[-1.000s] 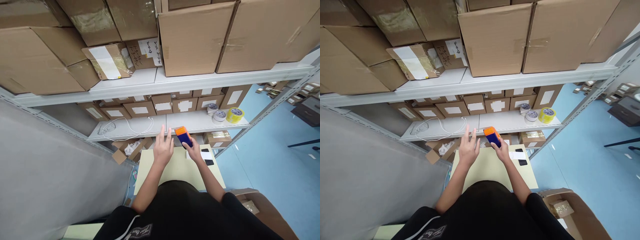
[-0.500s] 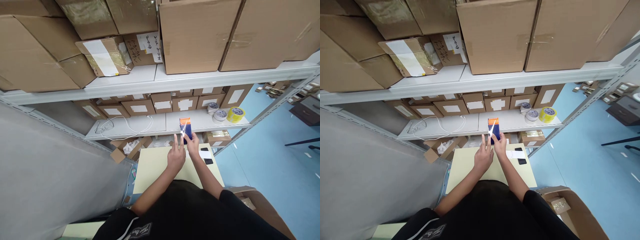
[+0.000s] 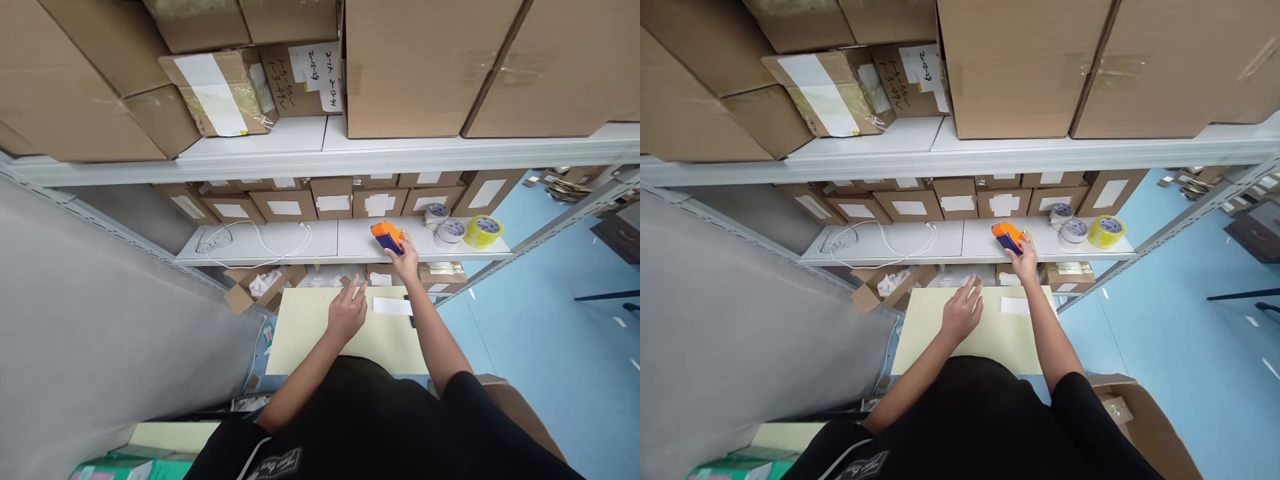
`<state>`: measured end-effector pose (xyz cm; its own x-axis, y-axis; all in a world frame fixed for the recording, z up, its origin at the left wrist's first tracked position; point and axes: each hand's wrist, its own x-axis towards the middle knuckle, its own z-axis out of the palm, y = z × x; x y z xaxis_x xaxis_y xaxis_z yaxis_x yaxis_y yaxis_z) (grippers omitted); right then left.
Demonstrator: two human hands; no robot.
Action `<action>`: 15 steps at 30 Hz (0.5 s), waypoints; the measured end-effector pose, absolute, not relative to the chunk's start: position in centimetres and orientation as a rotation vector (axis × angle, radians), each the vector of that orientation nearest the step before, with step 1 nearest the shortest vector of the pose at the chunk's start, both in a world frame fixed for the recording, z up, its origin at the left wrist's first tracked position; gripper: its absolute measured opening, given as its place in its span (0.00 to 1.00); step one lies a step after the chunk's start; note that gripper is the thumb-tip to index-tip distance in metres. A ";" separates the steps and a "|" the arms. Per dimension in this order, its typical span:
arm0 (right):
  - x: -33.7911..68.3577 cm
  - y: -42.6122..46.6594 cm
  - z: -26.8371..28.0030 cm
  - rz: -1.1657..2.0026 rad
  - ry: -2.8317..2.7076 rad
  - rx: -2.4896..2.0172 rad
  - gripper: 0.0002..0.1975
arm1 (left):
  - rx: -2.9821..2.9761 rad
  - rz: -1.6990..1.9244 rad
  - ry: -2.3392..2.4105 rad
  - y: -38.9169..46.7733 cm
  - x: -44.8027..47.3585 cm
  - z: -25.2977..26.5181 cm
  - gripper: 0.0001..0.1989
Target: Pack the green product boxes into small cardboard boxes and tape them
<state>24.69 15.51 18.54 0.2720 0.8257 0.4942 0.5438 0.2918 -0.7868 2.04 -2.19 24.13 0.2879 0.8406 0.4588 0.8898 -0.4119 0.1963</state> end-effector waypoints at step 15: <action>26.7 18.2 18.2 0.131 -2.095 -1.061 0.10 | -2.388 -0.871 -1.823 -3.6 0.0 23.0 0.21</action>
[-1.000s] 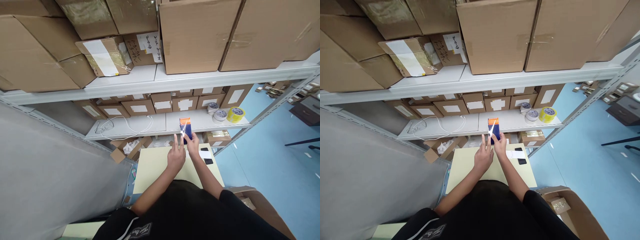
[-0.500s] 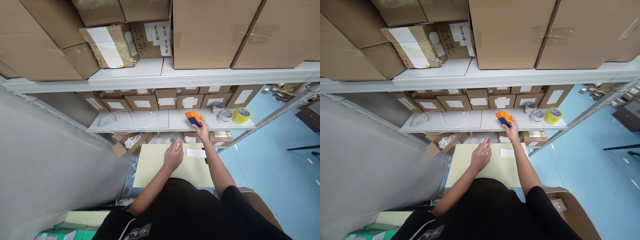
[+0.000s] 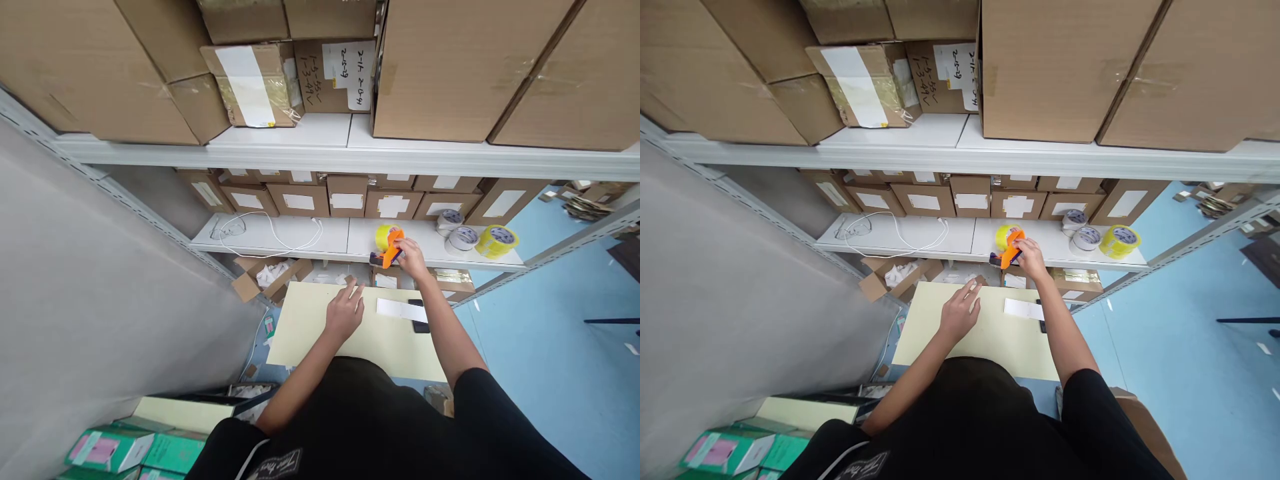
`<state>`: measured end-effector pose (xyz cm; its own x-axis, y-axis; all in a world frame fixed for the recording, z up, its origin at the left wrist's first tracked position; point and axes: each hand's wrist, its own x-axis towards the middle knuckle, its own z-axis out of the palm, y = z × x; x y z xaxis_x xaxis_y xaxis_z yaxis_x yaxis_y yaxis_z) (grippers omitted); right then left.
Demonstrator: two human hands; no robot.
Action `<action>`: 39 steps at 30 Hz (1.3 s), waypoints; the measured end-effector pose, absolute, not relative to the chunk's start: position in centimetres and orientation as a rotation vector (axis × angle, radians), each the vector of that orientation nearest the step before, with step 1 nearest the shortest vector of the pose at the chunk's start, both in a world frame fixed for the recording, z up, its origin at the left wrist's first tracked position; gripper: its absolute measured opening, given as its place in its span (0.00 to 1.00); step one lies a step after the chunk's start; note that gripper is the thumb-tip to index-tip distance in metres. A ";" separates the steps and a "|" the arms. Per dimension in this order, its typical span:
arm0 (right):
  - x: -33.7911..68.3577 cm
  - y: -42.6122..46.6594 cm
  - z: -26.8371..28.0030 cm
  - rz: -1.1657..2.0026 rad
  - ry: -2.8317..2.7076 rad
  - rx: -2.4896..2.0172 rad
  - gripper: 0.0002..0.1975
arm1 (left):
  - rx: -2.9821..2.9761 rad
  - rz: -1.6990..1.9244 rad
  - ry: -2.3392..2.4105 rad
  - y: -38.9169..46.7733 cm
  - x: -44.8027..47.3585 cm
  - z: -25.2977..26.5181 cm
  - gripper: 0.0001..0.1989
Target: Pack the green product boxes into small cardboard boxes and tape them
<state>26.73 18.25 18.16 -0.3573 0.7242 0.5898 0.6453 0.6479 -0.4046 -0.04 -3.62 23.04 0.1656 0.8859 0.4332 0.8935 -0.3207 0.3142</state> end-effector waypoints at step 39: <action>32.5 -0.7 -4.2 1.390 -0.465 -1.772 0.22 | -2.744 -0.608 -2.007 -2.3 3.9 18.7 0.23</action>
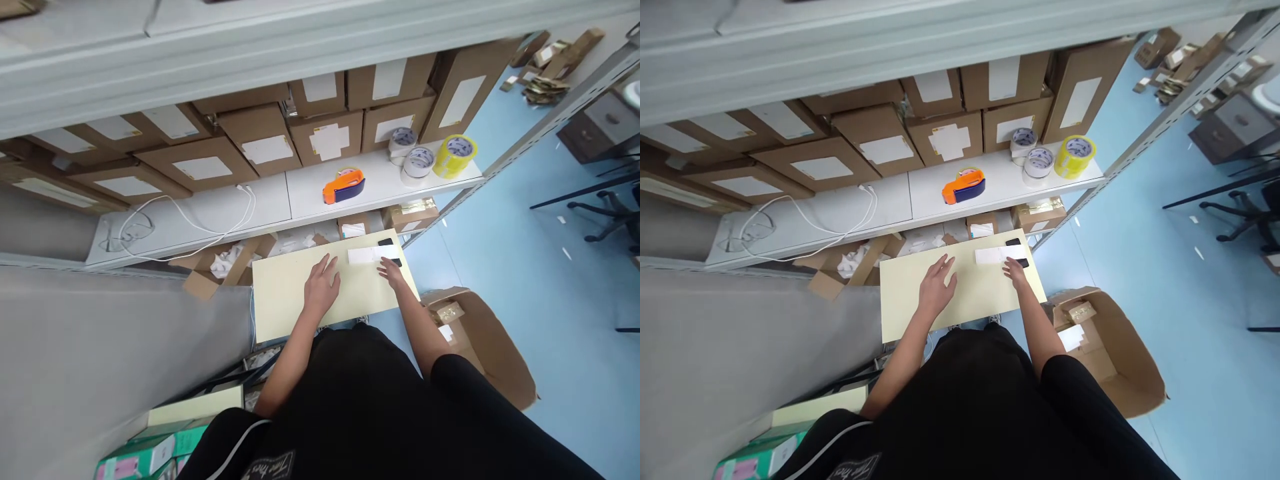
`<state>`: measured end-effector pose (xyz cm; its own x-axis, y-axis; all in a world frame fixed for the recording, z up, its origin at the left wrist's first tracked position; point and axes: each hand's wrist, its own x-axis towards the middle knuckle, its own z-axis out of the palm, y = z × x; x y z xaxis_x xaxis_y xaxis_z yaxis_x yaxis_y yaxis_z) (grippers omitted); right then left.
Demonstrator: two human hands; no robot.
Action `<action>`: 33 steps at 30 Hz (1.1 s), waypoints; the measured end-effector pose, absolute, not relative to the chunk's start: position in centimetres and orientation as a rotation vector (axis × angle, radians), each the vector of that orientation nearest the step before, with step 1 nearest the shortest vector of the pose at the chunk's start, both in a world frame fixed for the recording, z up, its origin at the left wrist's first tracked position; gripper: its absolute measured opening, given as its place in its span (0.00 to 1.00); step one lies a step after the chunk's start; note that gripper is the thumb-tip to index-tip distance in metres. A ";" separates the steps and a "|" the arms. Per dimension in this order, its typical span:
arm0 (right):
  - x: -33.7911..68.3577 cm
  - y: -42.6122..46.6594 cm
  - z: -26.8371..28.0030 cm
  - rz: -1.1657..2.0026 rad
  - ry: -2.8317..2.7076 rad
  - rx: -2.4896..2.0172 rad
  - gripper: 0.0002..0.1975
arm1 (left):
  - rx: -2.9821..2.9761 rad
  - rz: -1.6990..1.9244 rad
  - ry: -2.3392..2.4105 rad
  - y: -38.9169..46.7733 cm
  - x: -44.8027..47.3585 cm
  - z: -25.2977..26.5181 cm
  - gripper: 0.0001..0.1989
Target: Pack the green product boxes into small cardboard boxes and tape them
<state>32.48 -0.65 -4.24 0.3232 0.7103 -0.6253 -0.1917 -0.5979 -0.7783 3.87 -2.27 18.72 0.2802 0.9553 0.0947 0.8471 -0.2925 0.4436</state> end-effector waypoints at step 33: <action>38.4 2.2 -11.2 0.648 -1.403 -2.112 0.26 | 2.126 0.243 1.559 -6.2 6.5 12.2 0.22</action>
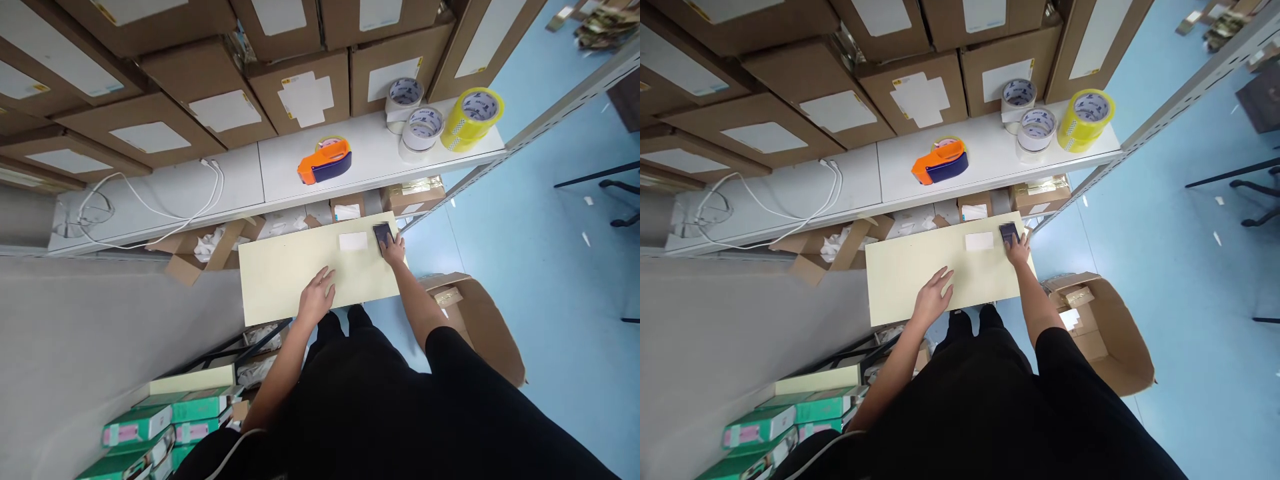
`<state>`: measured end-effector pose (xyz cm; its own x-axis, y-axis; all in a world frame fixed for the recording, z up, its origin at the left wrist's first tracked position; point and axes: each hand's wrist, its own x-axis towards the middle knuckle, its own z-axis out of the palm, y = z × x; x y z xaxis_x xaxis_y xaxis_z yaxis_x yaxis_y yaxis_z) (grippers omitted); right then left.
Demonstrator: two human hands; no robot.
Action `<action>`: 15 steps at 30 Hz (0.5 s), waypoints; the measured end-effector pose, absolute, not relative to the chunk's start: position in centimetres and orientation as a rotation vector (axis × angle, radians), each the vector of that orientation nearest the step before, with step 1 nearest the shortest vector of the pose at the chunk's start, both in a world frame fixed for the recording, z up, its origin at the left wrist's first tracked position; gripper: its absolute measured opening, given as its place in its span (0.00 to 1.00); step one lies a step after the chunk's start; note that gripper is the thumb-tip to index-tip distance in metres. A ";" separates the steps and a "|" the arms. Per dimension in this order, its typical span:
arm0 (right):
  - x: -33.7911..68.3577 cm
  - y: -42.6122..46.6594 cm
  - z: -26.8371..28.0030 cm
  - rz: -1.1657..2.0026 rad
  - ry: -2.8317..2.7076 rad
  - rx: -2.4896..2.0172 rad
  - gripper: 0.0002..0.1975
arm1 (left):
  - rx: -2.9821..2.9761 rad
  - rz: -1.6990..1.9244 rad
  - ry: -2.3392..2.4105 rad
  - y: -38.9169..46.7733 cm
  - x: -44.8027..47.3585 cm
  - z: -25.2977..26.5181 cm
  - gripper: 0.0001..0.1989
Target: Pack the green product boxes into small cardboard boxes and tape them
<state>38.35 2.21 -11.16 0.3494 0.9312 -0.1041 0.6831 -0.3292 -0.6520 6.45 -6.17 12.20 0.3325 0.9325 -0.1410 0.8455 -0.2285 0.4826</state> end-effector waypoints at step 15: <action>36.8 0.6 -8.1 0.806 -1.404 -2.070 0.29 | 2.091 0.227 1.627 -7.8 7.0 12.2 0.22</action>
